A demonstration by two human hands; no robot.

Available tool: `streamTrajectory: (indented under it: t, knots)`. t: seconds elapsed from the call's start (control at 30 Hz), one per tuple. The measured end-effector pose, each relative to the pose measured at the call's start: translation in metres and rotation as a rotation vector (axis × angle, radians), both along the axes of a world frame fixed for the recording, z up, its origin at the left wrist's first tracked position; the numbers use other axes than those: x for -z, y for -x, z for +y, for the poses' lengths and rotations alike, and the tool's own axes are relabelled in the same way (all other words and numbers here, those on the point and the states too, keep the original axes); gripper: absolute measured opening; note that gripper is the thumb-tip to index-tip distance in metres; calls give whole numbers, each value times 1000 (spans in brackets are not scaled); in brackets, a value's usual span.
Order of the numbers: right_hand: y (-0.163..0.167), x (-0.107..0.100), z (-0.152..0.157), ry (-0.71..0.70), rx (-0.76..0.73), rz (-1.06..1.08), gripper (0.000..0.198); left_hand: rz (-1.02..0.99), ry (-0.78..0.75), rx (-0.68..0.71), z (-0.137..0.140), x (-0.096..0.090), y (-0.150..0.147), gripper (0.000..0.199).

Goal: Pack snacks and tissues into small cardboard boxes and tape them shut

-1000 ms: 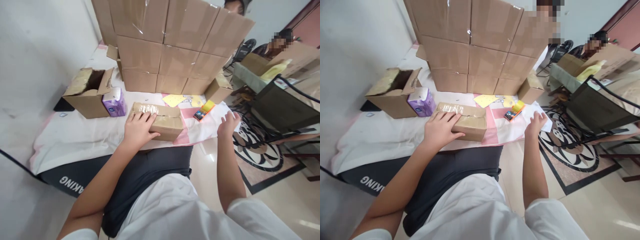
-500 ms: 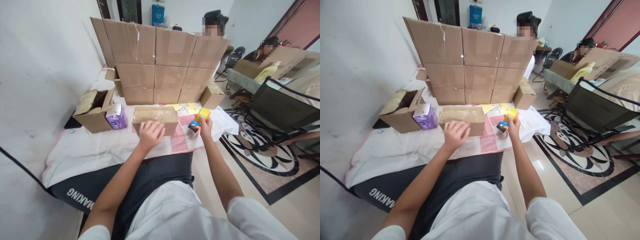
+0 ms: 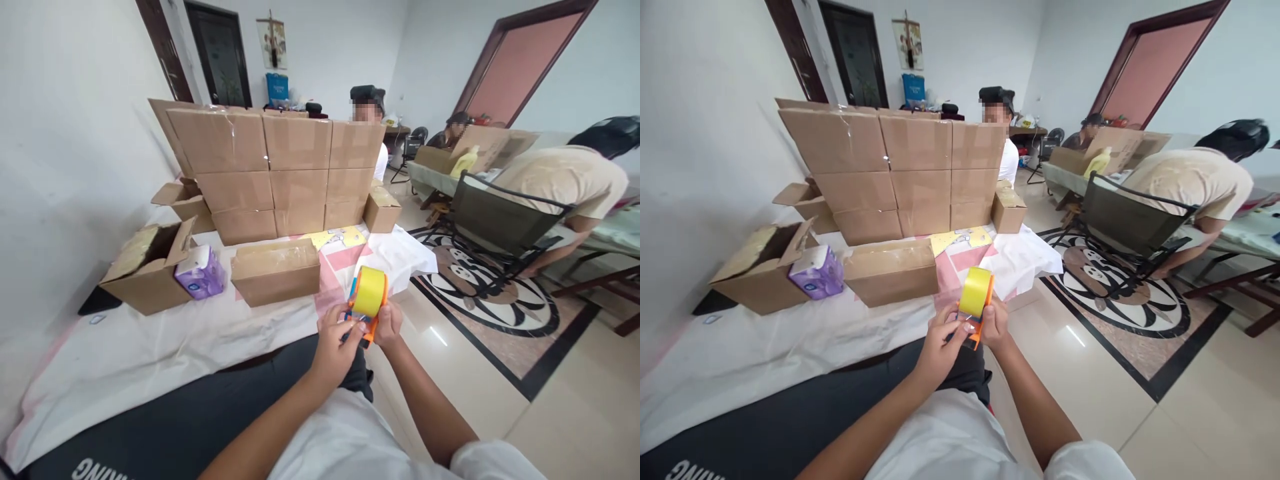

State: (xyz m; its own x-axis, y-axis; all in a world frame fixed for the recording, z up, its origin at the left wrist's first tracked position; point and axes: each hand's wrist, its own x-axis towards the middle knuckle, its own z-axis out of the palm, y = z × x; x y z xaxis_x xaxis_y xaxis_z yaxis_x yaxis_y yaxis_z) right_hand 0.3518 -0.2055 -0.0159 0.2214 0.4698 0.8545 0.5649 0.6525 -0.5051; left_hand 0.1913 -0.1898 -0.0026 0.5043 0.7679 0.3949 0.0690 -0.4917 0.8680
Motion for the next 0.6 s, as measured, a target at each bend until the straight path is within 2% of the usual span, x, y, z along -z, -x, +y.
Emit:
streamTrajectory:
  t: [0.13, 0.23, 0.33, 0.43, 0.5, 0.6]
  knots:
    - [-12, -3, 0, -27, 24, -23, 48, 151, -34, -32, -9, -16, 2, 29]
    - [-30, -13, 10, -33, 46, 34, 48, 104, -20, -39, -21, -23, 3, 35]
    - [-53, -38, 32, -66, 107, 238, 46, 1, 94, 92, -33, -16, -1, 42]
    - [-68, -66, 56, -127, 126, 587, 42, -66, 206, 170, -35, -2, -5, 45]
    - [-67, -76, 66, -68, 57, 713, 38, -86, 238, 161, -31, 5, -5, 45]
    - [-58, -77, 69, 76, -99, 778, 42, -74, 271, 138, -25, 12, -3, 46]
